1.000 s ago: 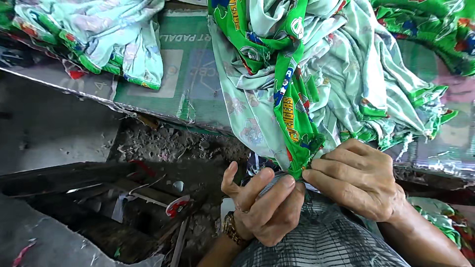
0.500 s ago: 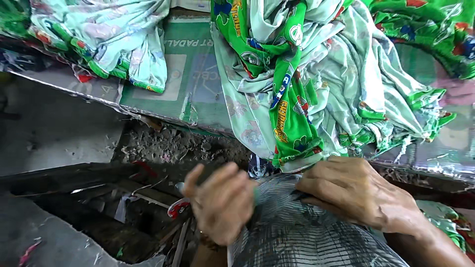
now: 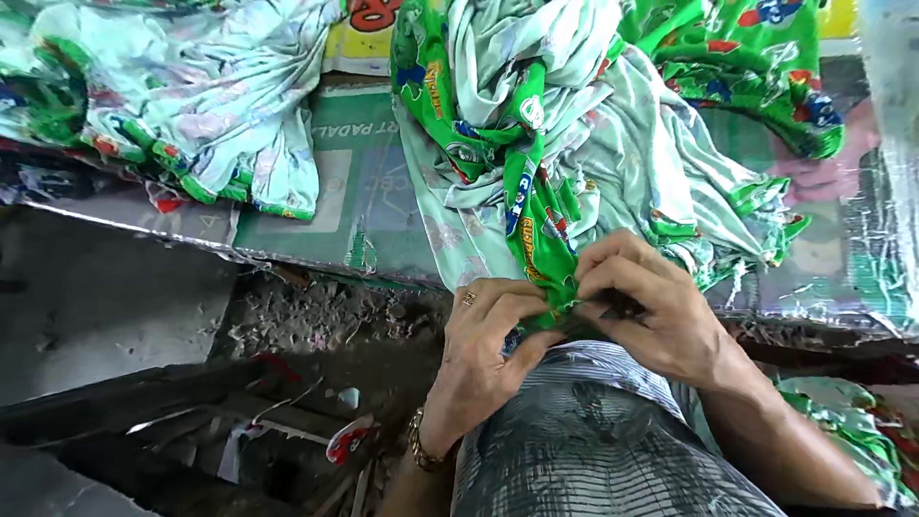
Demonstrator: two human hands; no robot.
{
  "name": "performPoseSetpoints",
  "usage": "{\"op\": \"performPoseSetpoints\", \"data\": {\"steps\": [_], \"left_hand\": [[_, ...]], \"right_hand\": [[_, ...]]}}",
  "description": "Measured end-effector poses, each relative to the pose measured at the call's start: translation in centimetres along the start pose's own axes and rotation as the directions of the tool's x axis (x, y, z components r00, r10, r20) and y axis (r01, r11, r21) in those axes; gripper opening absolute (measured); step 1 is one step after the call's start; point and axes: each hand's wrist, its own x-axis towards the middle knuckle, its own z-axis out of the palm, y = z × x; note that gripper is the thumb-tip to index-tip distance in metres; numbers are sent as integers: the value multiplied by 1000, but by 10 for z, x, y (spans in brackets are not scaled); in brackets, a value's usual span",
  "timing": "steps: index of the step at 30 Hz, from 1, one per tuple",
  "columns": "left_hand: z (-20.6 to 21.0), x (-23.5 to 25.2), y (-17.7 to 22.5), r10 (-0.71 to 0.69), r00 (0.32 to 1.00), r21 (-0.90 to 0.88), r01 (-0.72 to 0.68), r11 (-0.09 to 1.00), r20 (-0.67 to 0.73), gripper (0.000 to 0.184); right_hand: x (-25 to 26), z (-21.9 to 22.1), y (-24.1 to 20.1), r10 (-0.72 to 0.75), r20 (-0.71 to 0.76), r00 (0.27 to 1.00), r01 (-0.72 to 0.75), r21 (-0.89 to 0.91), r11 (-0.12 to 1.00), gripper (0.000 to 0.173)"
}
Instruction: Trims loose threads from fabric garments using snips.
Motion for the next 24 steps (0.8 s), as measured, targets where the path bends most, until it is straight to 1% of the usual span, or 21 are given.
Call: {"op": "performPoseSetpoints", "data": {"steps": [2, 3, 4, 6, 7, 8, 9, 10, 11, 13, 15, 17, 18, 19, 20, 21, 23, 24], "left_hand": [[1, 8, 5, 3, 1000, -202, -1, 979, 8, 8], [2, 13, 8, 5, 1000, -348, 0, 938, 15, 7], [2, 19, 11, 7, 999, -504, 10, 864, 31, 8], [5, 30, 13, 13, 998, -758, 39, 651, 62, 6], [7, 35, 14, -3, 997, -832, 63, 551, 73, 6], [10, 39, 17, -41, 996, -876, 90, 473, 80, 7], [12, 44, 20, -86, 993, -896, 114, 429, 85, 8], [14, 48, 22, -121, 989, -897, 132, 422, 88, 9], [17, 52, 25, -149, 985, -884, 144, 444, 85, 10], [22, 57, 31, -185, 981, -843, 148, 516, 59, 12], [29, 62, 38, -202, 979, -794, 141, 591, 24, 13], [35, 66, 43, -176, 984, -730, 107, 675, -19, 15], [37, 68, 45, -158, 987, -707, 91, 702, -30, 18], [39, 70, 46, -138, 990, -694, 76, 716, -34, 21], [41, 71, 46, -122, 992, -684, 69, 726, -29, 24], [43, 72, 47, -115, 993, -678, 70, 732, -21, 26], [45, 73, 47, -108, 994, -672, 76, 737, -6, 26], [45, 73, 47, -102, 995, -667, 78, 741, 3, 25]], "right_hand": [[-2, -6, -3, 82, -41, 996, -72, 199, 977, 2], [-3, -9, -4, 111, -54, 992, -93, 268, 959, 4], [-4, -11, -5, 135, -66, 989, -108, 315, 943, 5], [-7, -14, -5, 157, -87, 984, -113, 379, 918, 7], [-8, -15, -5, 157, -97, 983, -106, 404, 909, 8], [-9, -16, -4, 154, -113, 982, -94, 420, 903, 8], [-10, -17, -4, 153, -140, 978, -83, 409, 909, 8], [-11, -17, -4, 153, -185, 971, -76, 366, 928, 5], [-11, -18, -5, 148, -238, 960, -77, 283, 956, 5], [-14, -21, -5, 83, -361, 929, -53, 91, 994, 16], [-16, -26, -5, -19, -435, 900, 12, -18, 1000, 25], [-16, -26, -8, -91, -451, 888, 45, -112, 993, 29], [-15, -26, -8, -122, -446, 887, 49, -172, 984, 25], [-14, -25, -7, -149, -439, 886, 59, -212, 975, 18], [-14, -26, -5, -153, -434, 888, 65, -211, 975, 11], [-13, -27, -3, -127, -438, 890, 67, -151, 986, 7], [-12, -33, -1, -5, -432, 902, 62, 118, 991, 5], [-13, -35, 1, 48, -415, 909, 65, 253, 965, 5]]}}
